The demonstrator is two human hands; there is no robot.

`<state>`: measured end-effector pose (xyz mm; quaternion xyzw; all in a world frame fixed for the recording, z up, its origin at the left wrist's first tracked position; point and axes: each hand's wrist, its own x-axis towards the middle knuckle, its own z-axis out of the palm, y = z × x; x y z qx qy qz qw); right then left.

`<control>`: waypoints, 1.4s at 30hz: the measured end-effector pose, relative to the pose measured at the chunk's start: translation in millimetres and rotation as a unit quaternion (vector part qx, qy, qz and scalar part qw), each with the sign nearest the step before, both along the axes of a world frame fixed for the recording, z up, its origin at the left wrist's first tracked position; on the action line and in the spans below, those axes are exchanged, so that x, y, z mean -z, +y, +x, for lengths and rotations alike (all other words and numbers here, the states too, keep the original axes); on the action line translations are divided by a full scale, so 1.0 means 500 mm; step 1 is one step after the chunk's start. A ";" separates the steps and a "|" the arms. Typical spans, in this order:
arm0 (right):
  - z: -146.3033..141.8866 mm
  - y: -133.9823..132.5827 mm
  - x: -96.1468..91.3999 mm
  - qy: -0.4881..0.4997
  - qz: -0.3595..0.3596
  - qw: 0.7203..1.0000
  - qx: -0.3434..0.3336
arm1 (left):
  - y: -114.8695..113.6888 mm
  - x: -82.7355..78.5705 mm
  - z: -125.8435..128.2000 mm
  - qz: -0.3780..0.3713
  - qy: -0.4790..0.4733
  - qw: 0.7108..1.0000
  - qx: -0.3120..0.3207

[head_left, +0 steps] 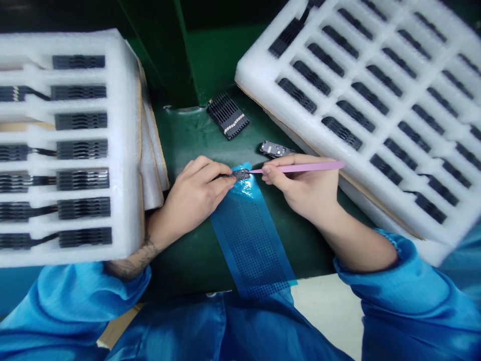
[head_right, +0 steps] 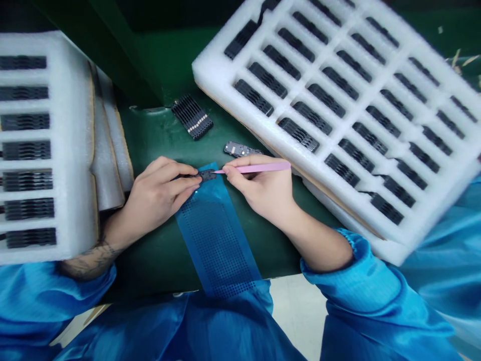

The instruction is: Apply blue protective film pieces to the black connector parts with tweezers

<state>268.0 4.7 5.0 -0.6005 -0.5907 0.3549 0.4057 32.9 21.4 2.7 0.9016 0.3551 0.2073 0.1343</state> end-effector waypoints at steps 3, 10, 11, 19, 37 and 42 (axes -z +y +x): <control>0.000 0.001 0.001 0.003 0.006 1.000 -0.004 | -0.001 0.001 0.000 -0.002 -0.001 1.000 -0.002; -0.002 0.002 0.000 0.001 0.000 1.000 0.002 | -0.001 -0.003 0.001 -0.023 0.004 1.000 -0.009; -0.002 0.002 0.000 0.000 0.000 1.000 0.002 | -0.001 -0.003 0.002 -0.024 0.004 1.000 -0.010; -0.001 0.001 -0.002 -0.003 0.007 1.000 0.000 | -0.001 -0.004 0.003 -0.026 0.000 1.000 -0.009; -0.001 0.003 0.001 -0.006 0.017 1.000 -0.007 | -0.002 0.001 0.004 0.020 0.070 0.997 0.005; 0.003 0.002 -0.005 0.005 0.027 1.000 -0.001 | -0.001 -0.002 0.009 0.042 0.121 0.991 0.024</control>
